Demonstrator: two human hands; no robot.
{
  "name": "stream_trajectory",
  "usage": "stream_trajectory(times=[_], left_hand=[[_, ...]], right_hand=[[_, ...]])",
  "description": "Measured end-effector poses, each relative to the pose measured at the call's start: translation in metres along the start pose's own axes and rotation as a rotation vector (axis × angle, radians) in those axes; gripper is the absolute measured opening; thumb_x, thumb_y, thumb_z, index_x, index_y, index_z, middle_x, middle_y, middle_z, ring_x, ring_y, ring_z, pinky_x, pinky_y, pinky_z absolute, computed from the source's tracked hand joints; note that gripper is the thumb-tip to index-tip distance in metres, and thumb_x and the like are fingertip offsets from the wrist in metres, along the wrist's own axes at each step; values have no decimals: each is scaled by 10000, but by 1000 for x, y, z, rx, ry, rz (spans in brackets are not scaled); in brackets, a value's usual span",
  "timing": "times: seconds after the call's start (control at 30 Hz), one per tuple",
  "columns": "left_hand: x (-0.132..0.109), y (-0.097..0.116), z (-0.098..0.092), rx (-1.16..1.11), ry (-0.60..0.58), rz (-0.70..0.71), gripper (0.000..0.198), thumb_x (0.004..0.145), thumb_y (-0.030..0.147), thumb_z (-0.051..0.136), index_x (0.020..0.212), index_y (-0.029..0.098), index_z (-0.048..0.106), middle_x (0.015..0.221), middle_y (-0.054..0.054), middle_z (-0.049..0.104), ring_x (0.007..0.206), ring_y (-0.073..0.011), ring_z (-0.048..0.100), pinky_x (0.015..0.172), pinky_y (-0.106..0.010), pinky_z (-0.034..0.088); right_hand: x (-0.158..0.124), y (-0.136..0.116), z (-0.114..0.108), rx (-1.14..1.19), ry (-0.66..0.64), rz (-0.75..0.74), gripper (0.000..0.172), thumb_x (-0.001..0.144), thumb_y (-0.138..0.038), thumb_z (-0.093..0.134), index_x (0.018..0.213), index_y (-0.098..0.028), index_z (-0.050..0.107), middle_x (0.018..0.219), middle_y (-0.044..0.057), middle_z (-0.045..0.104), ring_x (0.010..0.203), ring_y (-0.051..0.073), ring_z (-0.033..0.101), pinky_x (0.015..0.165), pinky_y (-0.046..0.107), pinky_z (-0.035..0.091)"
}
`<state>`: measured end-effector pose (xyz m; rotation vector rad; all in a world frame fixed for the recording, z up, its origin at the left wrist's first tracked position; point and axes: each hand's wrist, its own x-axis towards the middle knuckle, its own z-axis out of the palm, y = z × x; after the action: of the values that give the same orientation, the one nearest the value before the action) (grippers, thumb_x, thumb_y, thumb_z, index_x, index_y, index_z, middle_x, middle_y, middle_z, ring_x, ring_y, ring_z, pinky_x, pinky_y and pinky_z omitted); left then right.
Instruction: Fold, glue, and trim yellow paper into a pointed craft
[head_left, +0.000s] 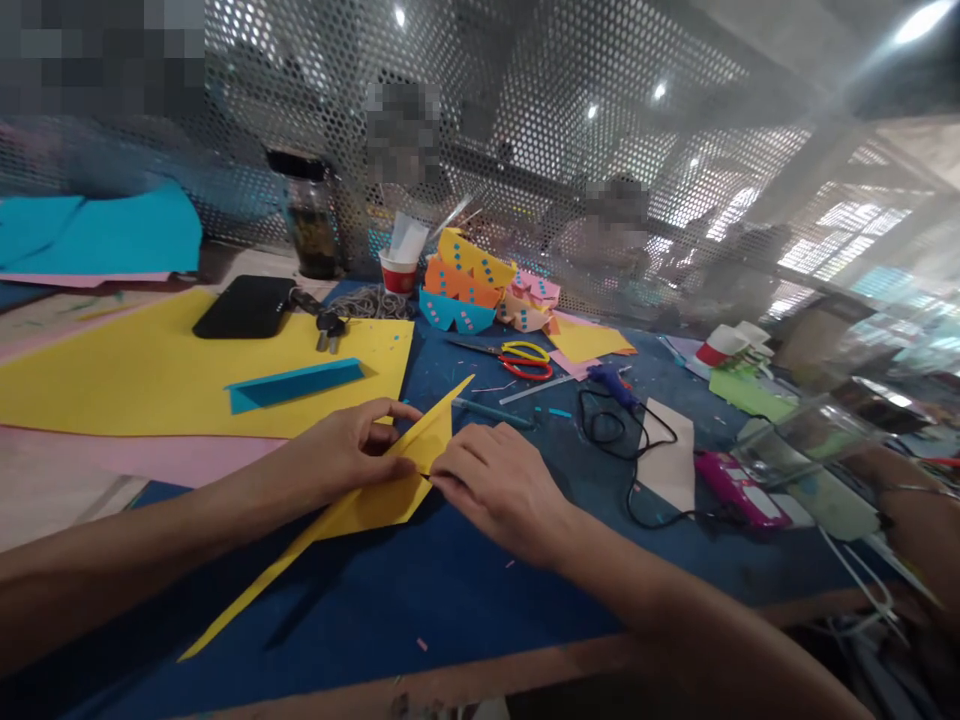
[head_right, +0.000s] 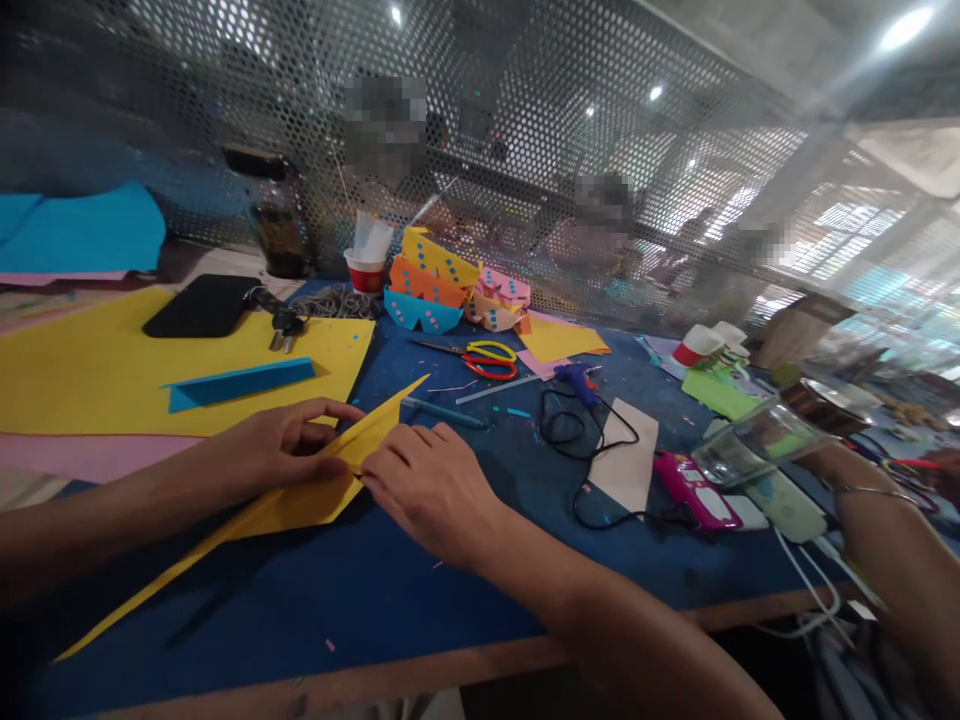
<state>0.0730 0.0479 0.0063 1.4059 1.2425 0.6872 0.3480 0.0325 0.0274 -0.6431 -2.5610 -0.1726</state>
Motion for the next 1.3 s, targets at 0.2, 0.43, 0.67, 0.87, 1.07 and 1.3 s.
stream_trajectory(times=[0.2,0.43,0.67,0.87,1.07,1.3], left_hand=[[-22,-3,-5,258,42,109,714,844,715,810,1395,264,750,821,-23,812,813,-311,789,698,-353,526],[-39,-15,-5,436,163,195,560,952,688,737,1365,321,836,886,-32,820,718,-272,747,671,-361,523],[-28,7,-6,233,40,165,493,814,605,842,1187,283,815,854,-27,815,825,-296,804,770,-363,617],[-24,-1,-4,241,55,187,417,840,637,809,1033,273,744,823,-3,816,780,-259,786,750,-351,619],[-28,-11,-3,411,117,267,306,946,528,713,1097,278,806,901,-4,845,814,-249,785,762,-346,584],[-31,-13,-8,596,160,530,241,1113,388,642,1113,266,850,1174,-33,871,1046,-253,812,920,-347,629]], right_hand=[[-1,-5,1,33,-62,-62,257,1294,-317,599,1175,-200,795,1110,69,846,988,217,735,815,399,453],[-1,-11,-1,13,-71,-93,276,1301,-312,575,1156,-210,786,1059,55,842,945,213,715,788,402,433],[-2,-17,-7,-21,-75,-149,153,1228,-173,662,1139,-204,782,1061,53,833,938,215,707,782,402,431],[-2,-20,-7,-14,-64,-95,193,1251,-214,650,1092,-196,758,1027,43,820,925,215,708,808,402,420],[-2,-23,-1,36,-66,-20,269,1282,-269,601,1078,-195,761,1016,49,822,915,223,721,801,408,411],[-3,-26,6,141,-46,100,166,1233,-247,695,1097,-187,770,1024,53,833,925,219,743,815,385,431]])
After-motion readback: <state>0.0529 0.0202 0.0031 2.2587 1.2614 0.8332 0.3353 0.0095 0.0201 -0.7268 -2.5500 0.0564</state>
